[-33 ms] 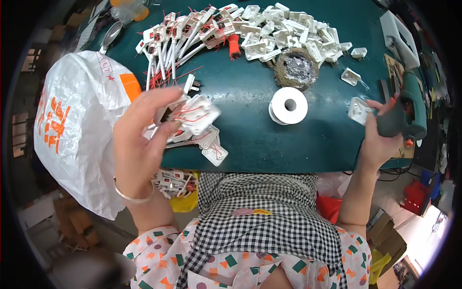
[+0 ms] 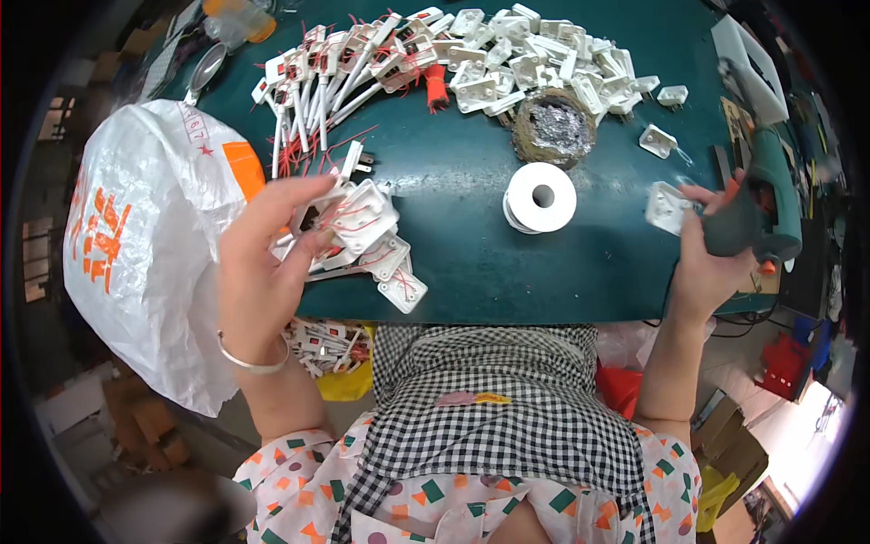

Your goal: The person solders wires to electrical switch components using a soldering gun and solder wire.

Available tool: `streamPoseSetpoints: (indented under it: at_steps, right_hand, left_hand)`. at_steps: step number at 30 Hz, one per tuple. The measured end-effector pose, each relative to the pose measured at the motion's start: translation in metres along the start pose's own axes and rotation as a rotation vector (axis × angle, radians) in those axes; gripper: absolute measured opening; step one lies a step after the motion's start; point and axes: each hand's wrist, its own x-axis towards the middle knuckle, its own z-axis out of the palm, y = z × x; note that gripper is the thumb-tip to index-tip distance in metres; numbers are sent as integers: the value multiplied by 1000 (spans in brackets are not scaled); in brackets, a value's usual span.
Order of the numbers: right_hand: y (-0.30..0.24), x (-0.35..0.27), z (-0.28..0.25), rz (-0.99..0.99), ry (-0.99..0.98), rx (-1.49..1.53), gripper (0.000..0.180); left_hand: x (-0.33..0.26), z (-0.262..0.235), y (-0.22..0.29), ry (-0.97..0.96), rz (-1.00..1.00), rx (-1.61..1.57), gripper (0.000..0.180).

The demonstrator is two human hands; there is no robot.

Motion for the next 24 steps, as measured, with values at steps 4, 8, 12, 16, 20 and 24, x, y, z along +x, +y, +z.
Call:
streamPoseSetpoints:
  at_steps: [4,8,12,16,20,24]
  right_hand:
    - [-21,-15,26,80,-138,128,61]
    - [-24,-28,54,130,-190,298,62]
    - [-31,-38,66,87,-245,314,62]
    - [-35,-51,66,203,-195,425,41]
    - [-22,-56,57,207,-112,497,26]
    - [-18,-56,46,197,-59,515,30]
  left_hand:
    - [-9,22,-26,68,102,146,38]
    - [-2,43,16,347,203,27,38]
    - [10,104,62,16,48,-457,51]
    - [30,137,59,-7,-49,-807,25]
    - [56,132,48,-93,-94,-644,16]
    - [68,136,52,-113,39,-394,20]
